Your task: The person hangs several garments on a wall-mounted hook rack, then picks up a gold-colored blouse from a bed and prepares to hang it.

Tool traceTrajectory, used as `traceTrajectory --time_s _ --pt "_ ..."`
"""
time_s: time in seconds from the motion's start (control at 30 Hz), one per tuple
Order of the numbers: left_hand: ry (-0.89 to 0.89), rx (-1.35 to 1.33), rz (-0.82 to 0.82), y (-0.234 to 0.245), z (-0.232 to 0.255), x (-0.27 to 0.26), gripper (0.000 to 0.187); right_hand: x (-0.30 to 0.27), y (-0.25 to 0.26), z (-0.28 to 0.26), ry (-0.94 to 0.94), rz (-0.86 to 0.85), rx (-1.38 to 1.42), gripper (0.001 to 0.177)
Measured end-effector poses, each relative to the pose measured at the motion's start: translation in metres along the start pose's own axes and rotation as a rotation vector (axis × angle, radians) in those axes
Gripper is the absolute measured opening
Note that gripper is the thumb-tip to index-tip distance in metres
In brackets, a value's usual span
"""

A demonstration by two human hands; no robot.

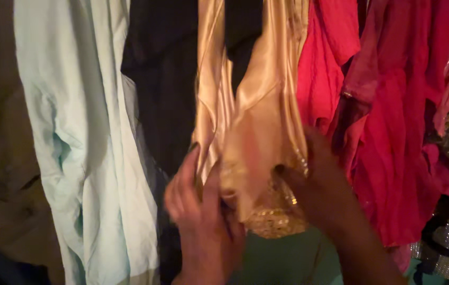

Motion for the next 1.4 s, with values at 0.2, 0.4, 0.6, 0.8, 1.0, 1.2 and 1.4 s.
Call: traceTrajectory --time_s 0.2,0.4,0.6,0.8,1.0,1.2,1.4 --pt "-0.148 -0.140 0.116 -0.004 0.040 -0.043 0.046 -0.004 0.013 0.007 0.009 0.127 -0.069 0.066" --pt "-0.117 -0.143 -0.066 -0.026 0.021 -0.037 0.058 -0.016 0.007 0.031 -0.138 0.051 0.270 0.055" --pt "-0.024 -0.193 -0.142 -0.010 0.020 -0.014 0.054 -0.034 0.049 0.016 -0.080 0.121 0.018 0.041" --pt "-0.032 -0.231 -0.131 -0.001 0.016 0.005 0.041 -0.055 0.083 0.018 -0.103 0.112 -0.312 0.042" --pt "-0.018 -0.272 -0.060 0.008 0.019 0.020 0.028 -0.062 0.052 0.004 0.339 -0.090 -0.272 0.047" --pt "0.109 -0.417 0.101 0.025 0.004 0.036 0.026 -0.040 0.044 0.032 -0.031 -0.198 0.243 0.035" --pt "0.156 -0.481 0.122 0.023 0.007 0.025 0.032 -0.034 0.056 0.000 -0.127 0.049 0.174 0.031"
Point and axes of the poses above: each hand's wrist, its own x-axis towards the middle knuckle, its own y-axis out of the back of the hand, z = x × y, the point moved 8 cm from there along x, towards the middle knuckle, and after that the axes turned 8 degrees about -x, right-handed, at the moved point
